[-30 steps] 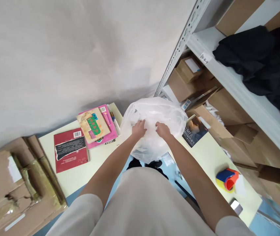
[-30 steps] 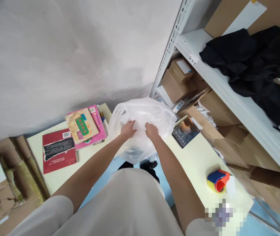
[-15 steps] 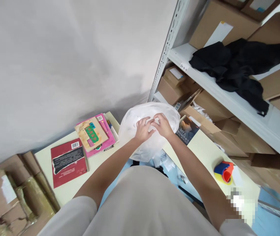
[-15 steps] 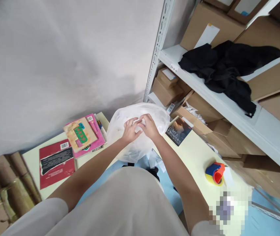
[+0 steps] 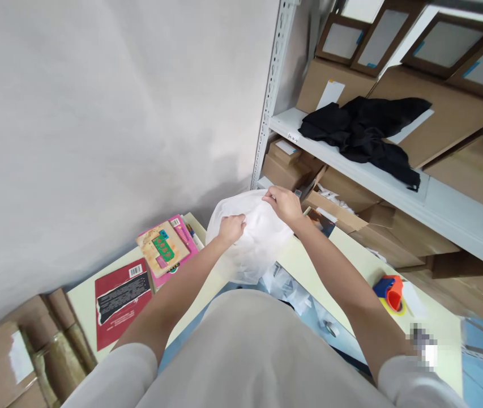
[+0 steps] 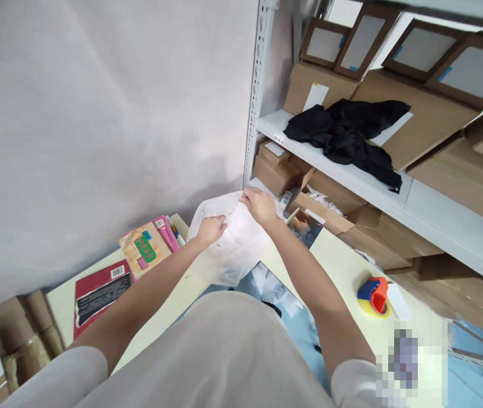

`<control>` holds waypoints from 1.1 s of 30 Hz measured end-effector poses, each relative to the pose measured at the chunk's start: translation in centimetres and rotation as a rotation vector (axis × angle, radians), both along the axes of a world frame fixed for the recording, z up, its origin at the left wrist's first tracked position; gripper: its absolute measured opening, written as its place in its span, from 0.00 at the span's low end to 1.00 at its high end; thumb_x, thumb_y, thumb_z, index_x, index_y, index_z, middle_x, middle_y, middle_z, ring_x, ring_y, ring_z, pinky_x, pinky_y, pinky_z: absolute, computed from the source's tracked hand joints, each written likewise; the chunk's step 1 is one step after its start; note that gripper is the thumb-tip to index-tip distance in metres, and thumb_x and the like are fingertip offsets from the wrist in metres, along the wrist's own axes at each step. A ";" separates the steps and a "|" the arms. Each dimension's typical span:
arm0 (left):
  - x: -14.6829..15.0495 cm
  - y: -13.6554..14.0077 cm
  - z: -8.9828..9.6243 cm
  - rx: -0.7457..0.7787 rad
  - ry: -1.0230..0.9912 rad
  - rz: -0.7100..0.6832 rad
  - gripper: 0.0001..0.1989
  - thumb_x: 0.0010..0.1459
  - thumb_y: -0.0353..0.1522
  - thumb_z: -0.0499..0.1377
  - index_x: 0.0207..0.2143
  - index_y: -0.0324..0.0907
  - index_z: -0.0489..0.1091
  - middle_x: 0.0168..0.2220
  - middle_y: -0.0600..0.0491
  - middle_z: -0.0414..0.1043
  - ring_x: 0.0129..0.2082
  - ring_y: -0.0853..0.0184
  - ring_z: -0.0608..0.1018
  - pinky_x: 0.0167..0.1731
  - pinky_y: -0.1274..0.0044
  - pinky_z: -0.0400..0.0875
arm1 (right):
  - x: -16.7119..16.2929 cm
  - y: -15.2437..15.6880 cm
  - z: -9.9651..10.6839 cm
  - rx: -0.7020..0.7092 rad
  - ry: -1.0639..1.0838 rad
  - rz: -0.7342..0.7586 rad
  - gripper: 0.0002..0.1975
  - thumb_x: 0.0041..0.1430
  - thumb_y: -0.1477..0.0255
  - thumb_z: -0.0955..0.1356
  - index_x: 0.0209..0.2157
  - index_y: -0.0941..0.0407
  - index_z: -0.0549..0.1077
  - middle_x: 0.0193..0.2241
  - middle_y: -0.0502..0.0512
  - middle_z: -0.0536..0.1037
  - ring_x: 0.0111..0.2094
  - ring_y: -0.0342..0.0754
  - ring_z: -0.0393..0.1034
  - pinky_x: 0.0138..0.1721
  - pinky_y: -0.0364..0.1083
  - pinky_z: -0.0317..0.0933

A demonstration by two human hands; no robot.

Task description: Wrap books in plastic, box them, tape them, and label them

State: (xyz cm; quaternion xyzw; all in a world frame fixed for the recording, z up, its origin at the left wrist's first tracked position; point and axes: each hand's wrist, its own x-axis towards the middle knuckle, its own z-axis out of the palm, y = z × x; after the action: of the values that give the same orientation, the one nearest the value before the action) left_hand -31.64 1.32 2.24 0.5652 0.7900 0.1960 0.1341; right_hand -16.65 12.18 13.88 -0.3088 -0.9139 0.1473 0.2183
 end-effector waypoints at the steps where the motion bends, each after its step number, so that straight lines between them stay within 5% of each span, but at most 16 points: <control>1: -0.3 -0.1 0.1 -0.008 0.008 0.021 0.09 0.55 0.29 0.55 0.37 0.40 0.73 0.33 0.44 0.77 0.42 0.53 0.77 0.48 0.63 0.64 | 0.0 0.2 1.1 0.023 -0.007 0.014 0.07 0.60 0.67 0.66 0.30 0.55 0.72 0.34 0.53 0.76 0.34 0.47 0.68 0.33 0.43 0.55; 5: -0.8 -0.7 1.6 0.057 -0.032 0.079 0.26 0.48 0.28 0.59 0.53 0.37 0.65 0.52 0.38 0.70 0.54 0.49 0.70 0.52 0.60 0.61 | -0.1 0.6 4.1 0.045 0.098 -0.096 0.10 0.62 0.64 0.64 0.32 0.56 0.70 0.30 0.52 0.74 0.32 0.46 0.67 0.34 0.44 0.56; 9: 0.0 0.1 5.0 0.377 -0.248 -0.130 0.46 0.46 0.33 0.64 0.64 0.38 0.46 0.64 0.40 0.53 0.63 0.53 0.60 0.59 0.63 0.56 | -1.1 0.8 5.1 0.011 0.129 -0.149 0.10 0.60 0.63 0.66 0.31 0.56 0.69 0.24 0.49 0.70 0.28 0.45 0.65 0.34 0.44 0.56; 12: 0.6 1.9 7.1 0.480 -0.292 -0.144 0.40 0.48 0.37 0.63 0.62 0.39 0.52 0.57 0.42 0.65 0.54 0.54 0.70 0.54 0.64 0.63 | -2.3 1.0 5.6 -0.080 0.367 -0.052 0.12 0.61 0.62 0.65 0.29 0.55 0.66 0.23 0.47 0.67 0.25 0.42 0.63 0.31 0.43 0.57; 15: -0.1 3.6 7.6 0.472 -0.259 -0.025 0.22 0.52 0.33 0.60 0.50 0.37 0.67 0.40 0.45 0.75 0.39 0.58 0.77 0.43 0.68 0.68 | -2.9 1.2 6.9 -0.250 0.642 0.049 0.15 0.62 0.56 0.63 0.30 0.54 0.64 0.21 0.45 0.64 0.23 0.40 0.61 0.27 0.41 0.58; 18: -1.6 4.9 7.4 0.548 -0.361 0.028 0.07 0.54 0.31 0.57 0.35 0.38 0.70 0.27 0.51 0.72 0.30 0.64 0.75 0.35 0.74 0.68 | -2.2 1.6 9.0 -0.357 0.803 0.144 0.18 0.62 0.51 0.61 0.35 0.52 0.64 0.25 0.46 0.65 0.25 0.41 0.64 0.26 0.40 0.61; 20: -2.5 5.7 7.7 0.639 -0.540 0.028 0.06 0.56 0.33 0.56 0.30 0.39 0.69 0.24 0.55 0.69 0.26 0.69 0.72 0.30 0.78 0.66 | -1.0 2.0 10.2 -0.367 0.839 0.173 0.20 0.61 0.48 0.59 0.39 0.51 0.64 0.30 0.48 0.67 0.31 0.42 0.67 0.31 0.41 0.64; 24: -2.8 7.2 10.4 0.793 -0.847 -0.005 0.08 0.57 0.37 0.57 0.30 0.40 0.68 0.25 0.57 0.68 0.24 0.73 0.70 0.26 0.81 0.65 | 1.3 2.8 10.5 -0.303 0.721 0.230 0.30 0.57 0.43 0.58 0.52 0.48 0.59 0.47 0.53 0.68 0.46 0.48 0.68 0.44 0.49 0.65; 28: -1.1 8.3 15.1 0.864 -1.100 -0.096 0.12 0.58 0.41 0.58 0.34 0.41 0.68 0.29 0.55 0.73 0.30 0.70 0.76 0.32 0.78 0.71 | 1.8 3.0 8.0 -0.192 0.424 0.249 0.45 0.46 0.44 0.68 0.60 0.52 0.55 0.56 0.61 0.64 0.54 0.56 0.62 0.51 0.56 0.60; 33: 1.7 8.6 19.7 0.819 -1.409 -0.209 0.18 0.61 0.45 0.53 0.44 0.40 0.67 0.44 0.48 0.74 0.47 0.63 0.76 0.49 0.71 0.70 | 3.7 2.6 7.0 -0.117 0.347 -0.080 0.22 0.58 0.56 0.64 0.42 0.60 0.73 0.35 0.56 0.76 0.36 0.51 0.69 0.40 0.49 0.62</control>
State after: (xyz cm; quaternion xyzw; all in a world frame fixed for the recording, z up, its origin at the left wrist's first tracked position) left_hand -29.98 9.95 21.94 0.3846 0.3299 0.7640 0.3994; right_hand -12.97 14.78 20.90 -0.3270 -0.8395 0.2423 0.3601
